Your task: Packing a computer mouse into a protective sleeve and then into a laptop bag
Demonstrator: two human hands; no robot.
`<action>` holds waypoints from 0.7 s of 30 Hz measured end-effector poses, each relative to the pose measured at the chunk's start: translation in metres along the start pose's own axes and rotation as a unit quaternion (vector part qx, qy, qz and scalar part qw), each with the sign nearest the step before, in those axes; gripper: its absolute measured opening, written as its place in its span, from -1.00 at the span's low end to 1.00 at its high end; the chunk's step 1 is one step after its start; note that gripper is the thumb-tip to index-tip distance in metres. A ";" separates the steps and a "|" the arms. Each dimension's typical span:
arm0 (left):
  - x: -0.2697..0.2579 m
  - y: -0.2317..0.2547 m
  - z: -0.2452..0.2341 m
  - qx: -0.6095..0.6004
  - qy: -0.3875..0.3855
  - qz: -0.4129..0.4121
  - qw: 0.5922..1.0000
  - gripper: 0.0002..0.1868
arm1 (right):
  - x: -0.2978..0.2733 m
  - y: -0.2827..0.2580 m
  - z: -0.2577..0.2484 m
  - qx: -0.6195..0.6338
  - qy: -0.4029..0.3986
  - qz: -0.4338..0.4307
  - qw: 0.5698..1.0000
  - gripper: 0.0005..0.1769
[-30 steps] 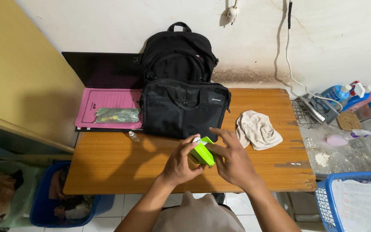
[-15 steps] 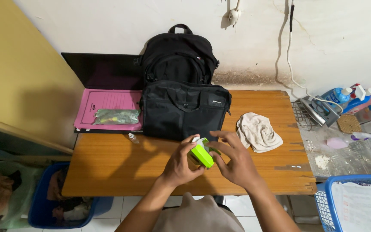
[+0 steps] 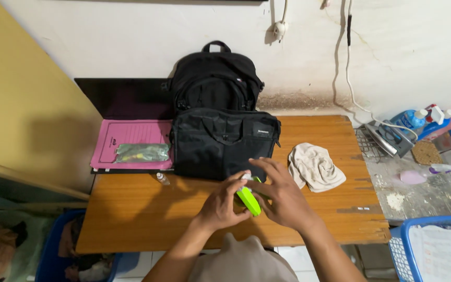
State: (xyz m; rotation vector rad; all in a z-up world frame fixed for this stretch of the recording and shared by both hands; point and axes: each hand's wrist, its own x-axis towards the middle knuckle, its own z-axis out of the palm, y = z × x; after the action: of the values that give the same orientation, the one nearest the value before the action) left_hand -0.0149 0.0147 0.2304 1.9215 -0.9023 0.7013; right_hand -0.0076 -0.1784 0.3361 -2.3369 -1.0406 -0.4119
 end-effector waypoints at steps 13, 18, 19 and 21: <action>0.004 -0.012 -0.012 -0.017 0.013 -0.001 1.000 -0.15 | 0.018 0.028 0.021 0.060 0.053 -0.042 0.996 -0.90; 0.000 -0.024 -0.007 -0.015 -0.002 -0.026 1.000 -0.09 | 0.028 0.033 0.020 0.067 -0.088 -0.031 0.993 -0.72; 0.002 -0.024 -0.009 -0.014 -0.002 -0.026 1.000 -0.09 | 0.028 0.034 0.020 0.067 -0.088 -0.032 0.993 -0.72; 0.005 -0.021 -0.011 -0.005 0.030 -0.033 0.999 -0.07 | 0.025 0.033 0.022 0.122 -0.055 -0.024 0.991 -0.54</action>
State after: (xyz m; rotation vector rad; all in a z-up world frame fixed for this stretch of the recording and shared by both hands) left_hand 0.0039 0.0306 0.2293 1.9029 -0.8011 0.7101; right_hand 0.0354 -0.1690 0.3189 -2.1398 -1.1323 -0.1637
